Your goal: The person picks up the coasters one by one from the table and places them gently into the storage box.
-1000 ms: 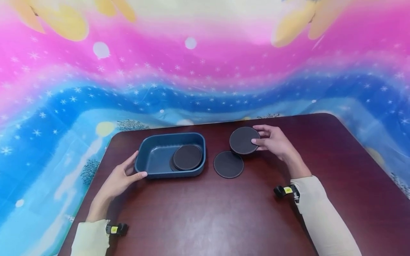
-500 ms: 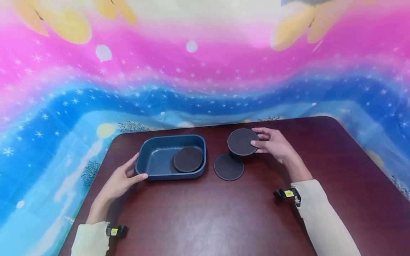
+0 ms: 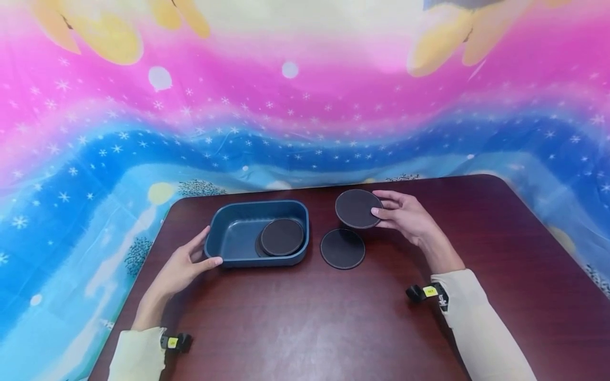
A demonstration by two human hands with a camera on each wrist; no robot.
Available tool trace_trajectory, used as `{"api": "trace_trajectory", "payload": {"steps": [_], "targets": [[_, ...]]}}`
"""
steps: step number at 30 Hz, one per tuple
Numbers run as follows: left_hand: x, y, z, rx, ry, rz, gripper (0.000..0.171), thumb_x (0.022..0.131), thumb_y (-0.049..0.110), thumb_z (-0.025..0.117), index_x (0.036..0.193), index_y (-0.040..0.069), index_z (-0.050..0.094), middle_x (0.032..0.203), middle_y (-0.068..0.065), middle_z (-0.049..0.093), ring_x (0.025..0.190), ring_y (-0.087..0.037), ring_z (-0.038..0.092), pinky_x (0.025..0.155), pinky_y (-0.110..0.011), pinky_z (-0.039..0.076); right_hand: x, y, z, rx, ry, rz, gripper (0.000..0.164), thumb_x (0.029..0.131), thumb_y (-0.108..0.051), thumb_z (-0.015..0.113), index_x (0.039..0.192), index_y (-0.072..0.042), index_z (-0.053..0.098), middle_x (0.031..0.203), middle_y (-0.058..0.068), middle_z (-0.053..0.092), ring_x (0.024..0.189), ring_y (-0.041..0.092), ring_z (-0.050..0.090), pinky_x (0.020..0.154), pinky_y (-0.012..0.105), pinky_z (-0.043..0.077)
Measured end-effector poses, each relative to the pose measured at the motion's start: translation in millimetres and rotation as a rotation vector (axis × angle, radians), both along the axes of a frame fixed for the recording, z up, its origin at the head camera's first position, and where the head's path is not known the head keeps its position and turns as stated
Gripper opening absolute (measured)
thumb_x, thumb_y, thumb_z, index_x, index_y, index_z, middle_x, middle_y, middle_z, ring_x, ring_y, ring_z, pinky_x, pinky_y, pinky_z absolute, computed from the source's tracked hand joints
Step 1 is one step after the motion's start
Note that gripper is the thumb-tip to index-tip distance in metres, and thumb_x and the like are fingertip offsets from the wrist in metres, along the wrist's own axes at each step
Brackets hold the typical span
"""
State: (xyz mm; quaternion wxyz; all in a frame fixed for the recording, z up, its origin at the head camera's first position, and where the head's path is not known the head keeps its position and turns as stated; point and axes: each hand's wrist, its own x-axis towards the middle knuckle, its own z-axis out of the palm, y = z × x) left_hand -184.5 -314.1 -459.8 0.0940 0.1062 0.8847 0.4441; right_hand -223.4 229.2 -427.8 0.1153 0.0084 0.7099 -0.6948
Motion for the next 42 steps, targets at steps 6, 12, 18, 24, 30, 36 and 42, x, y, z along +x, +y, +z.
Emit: {"api": "trace_trajectory", "payload": {"steps": [6, 12, 18, 24, 30, 36, 42], "targets": [[1.2, 1, -0.3, -0.002, -0.008, 0.003, 0.100, 0.101, 0.034, 0.078, 0.175, 0.019, 0.012, 0.174, -0.024, 0.032, 0.151, -0.046, 0.048, 0.108, -0.049, 0.058, 1.1, -7, -1.7, -0.065, -0.004, 0.017, 0.070, 0.104, -0.003, 0.069, 0.166, -0.001, 0.035, 0.118, 0.001, 0.069, 0.091, 0.009, 0.079, 0.085, 0.026, 0.065], [1.8, 1, -0.3, 0.006, -0.006, 0.007, 0.100, 0.101, 0.034, 0.078, 0.175, 0.018, 0.012, 0.174, -0.024, 0.033, 0.151, -0.045, 0.049, 0.108, -0.047, 0.057, 0.7, -13, 0.0, -0.057, 0.000, 0.017, 0.068, 0.105, -0.002, 0.067, 0.166, -0.002, 0.037, 0.119, 0.001, 0.069, 0.091, 0.009, 0.079, 0.085, 0.027, 0.066], [2.8, 0, 0.8, 0.008, -0.006, 0.013, 0.100, 0.101, 0.034, 0.078, 0.175, 0.017, 0.012, 0.174, -0.025, 0.032, 0.152, -0.045, 0.047, 0.109, -0.051, 0.055, -0.8, -19, 2.8, -0.064, 0.000, 0.020, 0.068, 0.105, -0.001, 0.066, 0.166, -0.002, 0.037, 0.117, 0.000, 0.070, 0.090, 0.009, 0.079, 0.084, 0.027, 0.066], [1.6, 0, 0.3, -0.004, -0.008, 0.015, 0.101, 0.101, 0.036, 0.078, 0.175, 0.019, 0.012, 0.175, -0.023, 0.031, 0.152, -0.045, 0.048, 0.109, -0.050, 0.056, -2.6, -28, 4.9, -0.045, 0.000, 0.022, 0.067, 0.103, -0.001, 0.068, 0.165, -0.002, 0.039, 0.120, 0.004, 0.069, 0.089, 0.008, 0.079, 0.084, 0.027, 0.066], [-0.3, 0, -0.6, -0.001, -0.006, 0.005, 0.100, 0.101, 0.036, 0.077, 0.175, 0.019, 0.011, 0.175, -0.023, 0.031, 0.152, -0.044, 0.048, 0.110, -0.053, 0.055, -4.1, -36, 7.1, -0.013, -0.005, 0.033, 0.067, 0.104, 0.000, 0.067, 0.164, -0.002, 0.040, 0.134, 0.016, 0.058, 0.090, 0.005, 0.077, 0.084, 0.026, 0.065], [-0.4, 0, -0.8, 0.002, -0.001, 0.002, 0.100, 0.101, 0.035, 0.077, 0.175, 0.018, 0.012, 0.175, -0.023, 0.031, 0.152, -0.044, 0.047, 0.110, -0.054, 0.054, -6.5, -45, 8.1, -0.021, -0.005, 0.048, 0.067, 0.102, 0.003, 0.068, 0.164, -0.002, 0.041, 0.138, 0.021, 0.057, 0.089, 0.008, 0.078, 0.084, 0.027, 0.066], [-0.1, 0, -0.2, 0.005, -0.001, 0.003, 0.100, 0.101, 0.035, 0.077, 0.175, 0.018, 0.012, 0.175, -0.023, 0.031, 0.152, -0.045, 0.047, 0.110, -0.055, 0.054, -9.0, -54, 9.8, -0.043, -0.005, 0.068, 0.071, 0.101, 0.004, 0.069, 0.164, 0.000, 0.039, 0.130, 0.017, 0.066, 0.089, 0.011, 0.079, 0.084, 0.030, 0.066]]}}
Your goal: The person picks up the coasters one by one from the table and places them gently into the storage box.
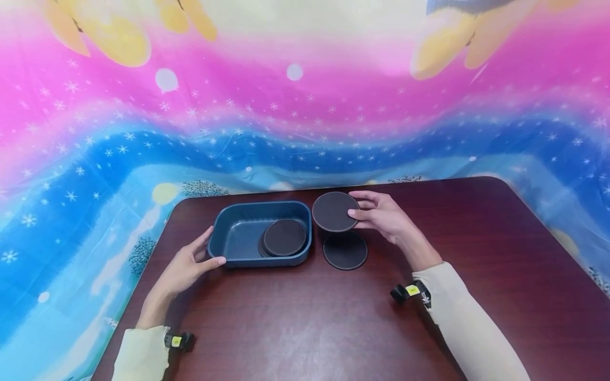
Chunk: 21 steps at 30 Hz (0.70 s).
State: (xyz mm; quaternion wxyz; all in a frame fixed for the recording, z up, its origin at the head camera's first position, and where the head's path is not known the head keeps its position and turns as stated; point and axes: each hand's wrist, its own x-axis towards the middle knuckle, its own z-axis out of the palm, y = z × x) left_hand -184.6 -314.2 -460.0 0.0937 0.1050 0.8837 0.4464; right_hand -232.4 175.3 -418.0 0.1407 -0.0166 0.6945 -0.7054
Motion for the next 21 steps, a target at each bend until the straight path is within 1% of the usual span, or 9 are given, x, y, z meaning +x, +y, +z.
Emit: {"api": "trace_trajectory", "payload": {"steps": [7, 15, 21], "targets": [[0.4, 1, 0.6, -0.005, 0.004, 0.002, 0.099, 0.101, 0.034, 0.077, 0.175, 0.018, 0.012, 0.174, -0.023, 0.032, 0.151, -0.044, 0.049, 0.110, -0.054, 0.055, -1.7, -9, 0.9, 0.019, 0.009, 0.014, 0.068, 0.101, 0.003, 0.069, 0.163, -0.002, 0.042, 0.129, 0.017, 0.066, 0.089, 0.010, 0.079, 0.082, 0.029, 0.066], [0.5, 2, -0.1, -0.008, 0.005, 0.006, 0.099, 0.101, 0.034, 0.077, 0.175, 0.017, 0.012, 0.174, -0.023, 0.033, 0.151, -0.045, 0.049, 0.108, -0.053, 0.056, -4.4, -20, 0.9, 0.044, 0.004, 0.033, 0.069, 0.101, 0.001, 0.070, 0.164, -0.003, 0.042, 0.139, 0.026, 0.062, 0.089, 0.010, 0.079, 0.082, 0.028, 0.066], [0.9, 1, -1.7, -0.021, 0.007, 0.016, 0.100, 0.101, 0.038, 0.077, 0.174, 0.017, 0.013, 0.174, -0.023, 0.034, 0.151, -0.045, 0.048, 0.109, -0.056, 0.056, -6.2, -29, 1.8, 0.061, -0.001, 0.039, 0.066, 0.101, 0.000, 0.072, 0.162, -0.006, 0.046, 0.142, 0.027, 0.061, 0.089, 0.012, 0.079, 0.083, 0.031, 0.067]]}}
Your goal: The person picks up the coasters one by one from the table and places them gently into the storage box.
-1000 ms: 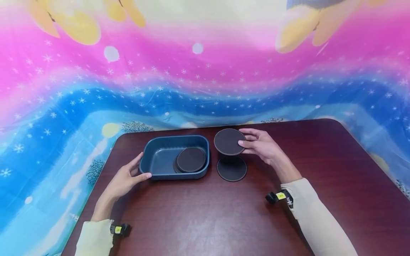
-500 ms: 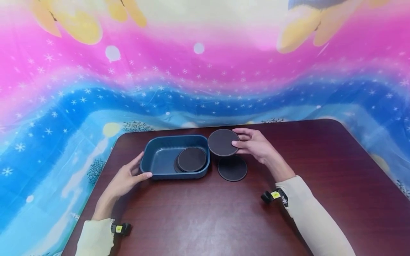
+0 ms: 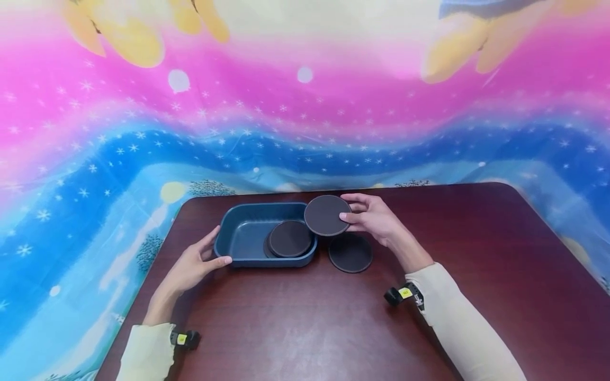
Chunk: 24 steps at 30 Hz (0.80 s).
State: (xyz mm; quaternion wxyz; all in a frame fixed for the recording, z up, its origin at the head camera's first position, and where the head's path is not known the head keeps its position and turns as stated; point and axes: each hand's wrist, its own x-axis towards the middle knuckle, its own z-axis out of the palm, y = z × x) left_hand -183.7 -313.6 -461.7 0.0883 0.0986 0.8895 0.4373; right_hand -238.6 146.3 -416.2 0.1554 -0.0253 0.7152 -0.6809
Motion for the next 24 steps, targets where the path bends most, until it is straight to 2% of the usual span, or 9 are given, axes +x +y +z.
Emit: {"api": "trace_trajectory", "payload": {"steps": [9, 19, 24], "targets": [[0.2, -1, -0.9, -0.006, 0.007, 0.016, 0.100, 0.100, 0.039, 0.078, 0.174, 0.017, 0.015, 0.168, -0.027, 0.043, 0.150, -0.046, 0.049, 0.110, -0.059, 0.055, -0.7, -14, 0.6, -0.003, 0.006, 0.011, 0.066, 0.100, 0.000, 0.072, 0.162, -0.006, 0.047, 0.142, 0.028, 0.062, 0.088, 0.013, 0.079, 0.082, 0.032, 0.067], [1.0, 0, -1.0, -0.004, 0.006, 0.016, 0.098, 0.101, 0.033, 0.078, 0.174, 0.017, 0.015, 0.169, -0.027, 0.041, 0.150, -0.047, 0.049, 0.109, -0.059, 0.055, -2.2, -28, -1.6, -0.001, 0.010, 0.016, 0.065, 0.100, 0.001, 0.073, 0.160, -0.007, 0.050, 0.137, 0.026, 0.065, 0.086, 0.013, 0.079, 0.081, 0.033, 0.067], [0.7, 0, -0.1, -0.002, -0.003, 0.019, 0.098, 0.101, 0.033, 0.078, 0.174, 0.016, 0.015, 0.172, -0.026, 0.036, 0.151, -0.047, 0.048, 0.110, -0.059, 0.055, -1.7, -34, -2.3, 0.007, 0.026, 0.024, 0.065, 0.099, 0.001, 0.074, 0.159, -0.006, 0.050, 0.139, 0.028, 0.065, 0.087, 0.013, 0.079, 0.082, 0.033, 0.067]]}}
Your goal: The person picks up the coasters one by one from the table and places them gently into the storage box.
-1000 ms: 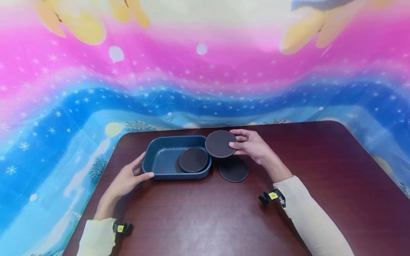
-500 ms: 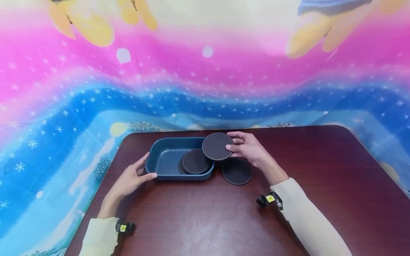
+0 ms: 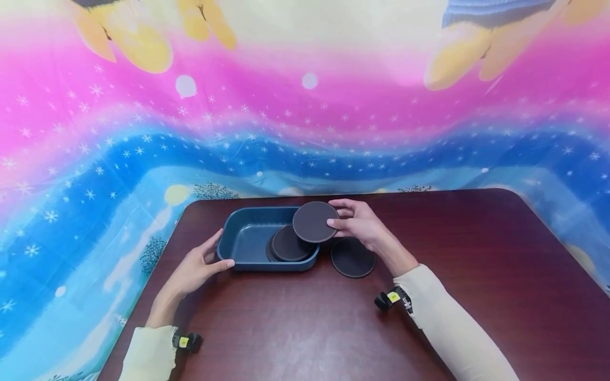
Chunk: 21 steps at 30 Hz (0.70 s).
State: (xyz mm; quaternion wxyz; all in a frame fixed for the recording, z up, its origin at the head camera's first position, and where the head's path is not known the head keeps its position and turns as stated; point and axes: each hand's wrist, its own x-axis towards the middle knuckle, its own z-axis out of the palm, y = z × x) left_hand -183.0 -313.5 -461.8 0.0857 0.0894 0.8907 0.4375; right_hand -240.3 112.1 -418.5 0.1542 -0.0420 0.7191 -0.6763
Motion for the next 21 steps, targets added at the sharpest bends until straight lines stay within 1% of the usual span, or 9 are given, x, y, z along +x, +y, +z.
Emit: {"api": "trace_trajectory", "payload": {"steps": [5, 8, 15, 21], "targets": [[-0.1, -1, -0.3, 0.004, -0.001, 0.000, 0.099, 0.100, 0.034, 0.078, 0.174, 0.015, 0.015, 0.173, -0.025, 0.033, 0.151, -0.047, 0.048, 0.110, -0.059, 0.054, 0.7, -7, -0.7, -0.004, 0.018, 0.013, 0.065, 0.100, 0.000, 0.073, 0.159, -0.004, 0.049, 0.138, 0.030, 0.065, 0.087, 0.014, 0.079, 0.083, 0.035, 0.067], [-0.1, -1, -0.5, 0.006, 0.001, -0.002, 0.099, 0.101, 0.034, 0.078, 0.174, 0.015, 0.015, 0.174, -0.024, 0.032, 0.150, -0.046, 0.049, 0.110, -0.059, 0.054, 0.1, -12, -1.8, -0.006, 0.021, 0.018, 0.064, 0.099, 0.000, 0.074, 0.159, -0.004, 0.050, 0.135, 0.028, 0.066, 0.088, 0.014, 0.079, 0.082, 0.034, 0.067], [0.0, 0, -0.7, 0.007, 0.000, -0.007, 0.101, 0.100, 0.038, 0.078, 0.174, 0.015, 0.015, 0.174, -0.023, 0.033, 0.151, -0.043, 0.050, 0.111, -0.057, 0.054, -1.7, -22, -5.1, -0.012, 0.003, 0.021, 0.063, 0.100, 0.000, 0.073, 0.158, -0.006, 0.052, 0.132, 0.025, 0.068, 0.087, 0.015, 0.079, 0.085, 0.039, 0.067], [-0.5, -1, -1.6, 0.013, 0.006, -0.007, 0.099, 0.100, 0.034, 0.078, 0.174, 0.014, 0.015, 0.174, -0.022, 0.033, 0.151, -0.042, 0.049, 0.112, -0.057, 0.053, -2.6, -28, -5.4, -0.012, 0.005, 0.032, 0.063, 0.100, 0.001, 0.073, 0.158, -0.005, 0.050, 0.131, 0.024, 0.069, 0.088, 0.015, 0.079, 0.081, 0.036, 0.068]]}}
